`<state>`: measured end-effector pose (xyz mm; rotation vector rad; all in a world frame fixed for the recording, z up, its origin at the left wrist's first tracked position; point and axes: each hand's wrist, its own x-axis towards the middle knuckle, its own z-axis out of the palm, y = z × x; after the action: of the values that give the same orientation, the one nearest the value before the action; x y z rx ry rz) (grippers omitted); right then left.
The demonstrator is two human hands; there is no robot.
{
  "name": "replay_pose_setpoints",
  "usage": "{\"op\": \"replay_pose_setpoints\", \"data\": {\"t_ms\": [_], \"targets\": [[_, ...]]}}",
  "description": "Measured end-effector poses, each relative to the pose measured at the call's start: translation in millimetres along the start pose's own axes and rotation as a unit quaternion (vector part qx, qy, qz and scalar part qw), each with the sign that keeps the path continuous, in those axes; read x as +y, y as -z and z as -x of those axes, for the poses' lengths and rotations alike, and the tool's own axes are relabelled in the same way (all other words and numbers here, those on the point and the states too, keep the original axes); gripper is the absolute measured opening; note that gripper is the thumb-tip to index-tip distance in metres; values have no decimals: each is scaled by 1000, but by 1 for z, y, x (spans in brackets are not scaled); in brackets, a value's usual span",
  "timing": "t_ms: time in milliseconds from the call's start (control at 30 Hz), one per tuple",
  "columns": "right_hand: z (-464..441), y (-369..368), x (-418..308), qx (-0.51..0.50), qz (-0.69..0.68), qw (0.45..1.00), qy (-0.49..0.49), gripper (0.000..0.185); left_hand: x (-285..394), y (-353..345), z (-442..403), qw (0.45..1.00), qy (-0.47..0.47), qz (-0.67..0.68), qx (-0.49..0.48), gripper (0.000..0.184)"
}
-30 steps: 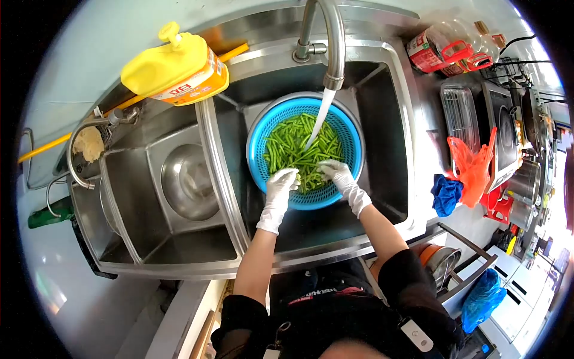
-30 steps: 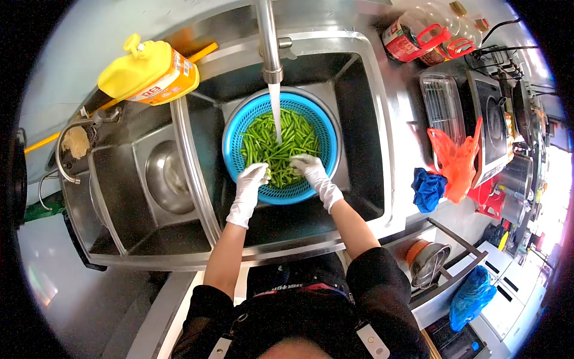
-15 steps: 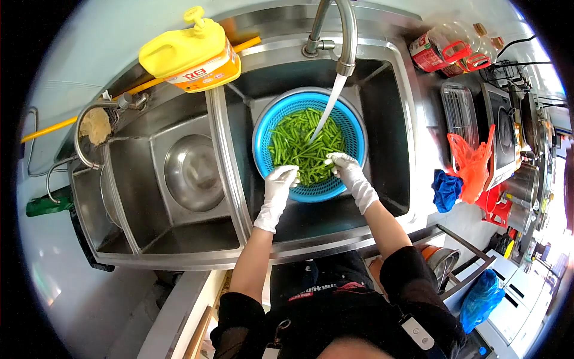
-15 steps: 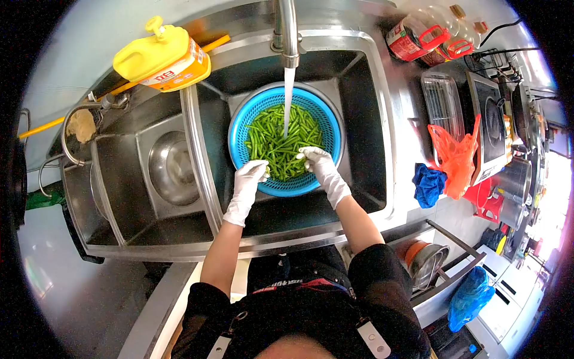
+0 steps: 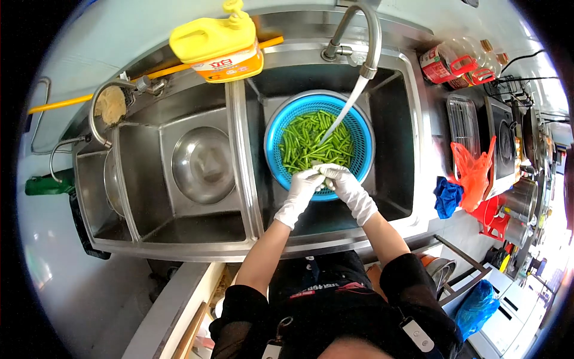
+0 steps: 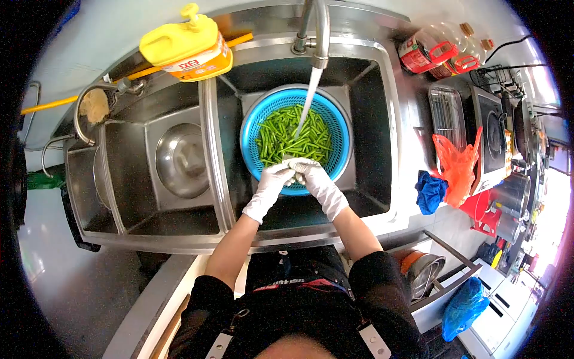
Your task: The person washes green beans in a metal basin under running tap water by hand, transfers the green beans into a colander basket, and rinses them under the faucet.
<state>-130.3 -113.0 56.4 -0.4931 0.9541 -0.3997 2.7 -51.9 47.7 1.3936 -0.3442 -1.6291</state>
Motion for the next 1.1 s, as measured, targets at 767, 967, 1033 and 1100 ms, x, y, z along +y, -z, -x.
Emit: {"op": "replay_pose_setpoints", "data": {"t_ms": [767,967,1033,1100], "targets": [[-13,35,25,86,79,989,-87,32,277,428,271,779,-336,-19,529,34],[-12,39,22,124,123,982,-76,34,228,538,265,789,-134,-11,600,38],[-10,51,27,152,150,974,-75,32,221,529,257,774,-174,-25,609,28],[-10,67,30,164,143,973,-78,27,223,515,256,780,-210,5,590,27]]}}
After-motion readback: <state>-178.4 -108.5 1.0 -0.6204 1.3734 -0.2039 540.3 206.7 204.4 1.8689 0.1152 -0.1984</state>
